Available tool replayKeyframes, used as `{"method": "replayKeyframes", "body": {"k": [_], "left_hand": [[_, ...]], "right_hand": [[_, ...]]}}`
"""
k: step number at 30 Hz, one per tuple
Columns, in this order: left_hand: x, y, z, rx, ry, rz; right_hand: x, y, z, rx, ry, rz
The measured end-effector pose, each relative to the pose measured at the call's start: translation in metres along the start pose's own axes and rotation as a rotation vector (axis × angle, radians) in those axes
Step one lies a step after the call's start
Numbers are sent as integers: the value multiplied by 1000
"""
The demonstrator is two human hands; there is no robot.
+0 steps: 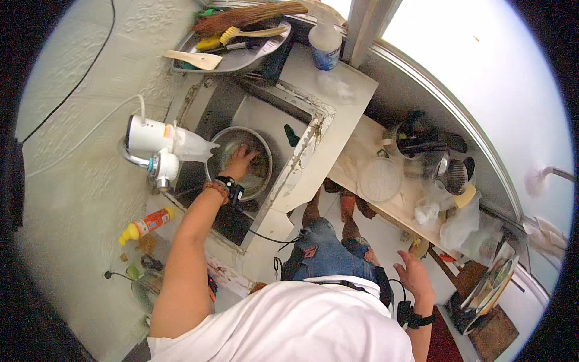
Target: The person cleans shrimp by hand in a bowl of water in the sink, drains the water, and places a tray and a bag on the counter.
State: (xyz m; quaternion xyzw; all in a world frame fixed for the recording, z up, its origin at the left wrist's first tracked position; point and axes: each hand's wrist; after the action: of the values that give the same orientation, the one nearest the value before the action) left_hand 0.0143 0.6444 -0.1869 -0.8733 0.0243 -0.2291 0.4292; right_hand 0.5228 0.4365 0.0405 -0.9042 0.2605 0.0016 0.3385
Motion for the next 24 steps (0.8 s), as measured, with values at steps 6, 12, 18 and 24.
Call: {"method": "replayKeyframes", "body": {"k": [6, 12, 18, 24], "left_hand": [[-46, 41, -14, -26, -25, 342], [-107, 41, -28, -128, -446, -588], [-86, 49, -25, -39, -417, -206], [-28, 40, -12, -288, -273, -248]], "right_hand": [[-19, -4, 0, -57, 62, 64], [-14, -9, 9, -5, 33, 5], [-29, -18, 12, -1, 23, 22], [-29, -19, 9, 8, 25, 28]]}}
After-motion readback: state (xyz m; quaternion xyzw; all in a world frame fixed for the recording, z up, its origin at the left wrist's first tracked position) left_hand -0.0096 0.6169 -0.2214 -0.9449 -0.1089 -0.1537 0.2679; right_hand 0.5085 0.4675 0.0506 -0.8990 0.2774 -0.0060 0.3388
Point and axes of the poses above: each hand's wrist, its own z-axis towards the middle knuckle, its own y-axis out of the palm, x = y × z, and after that the axes turned 12 degrees about y, right-handed
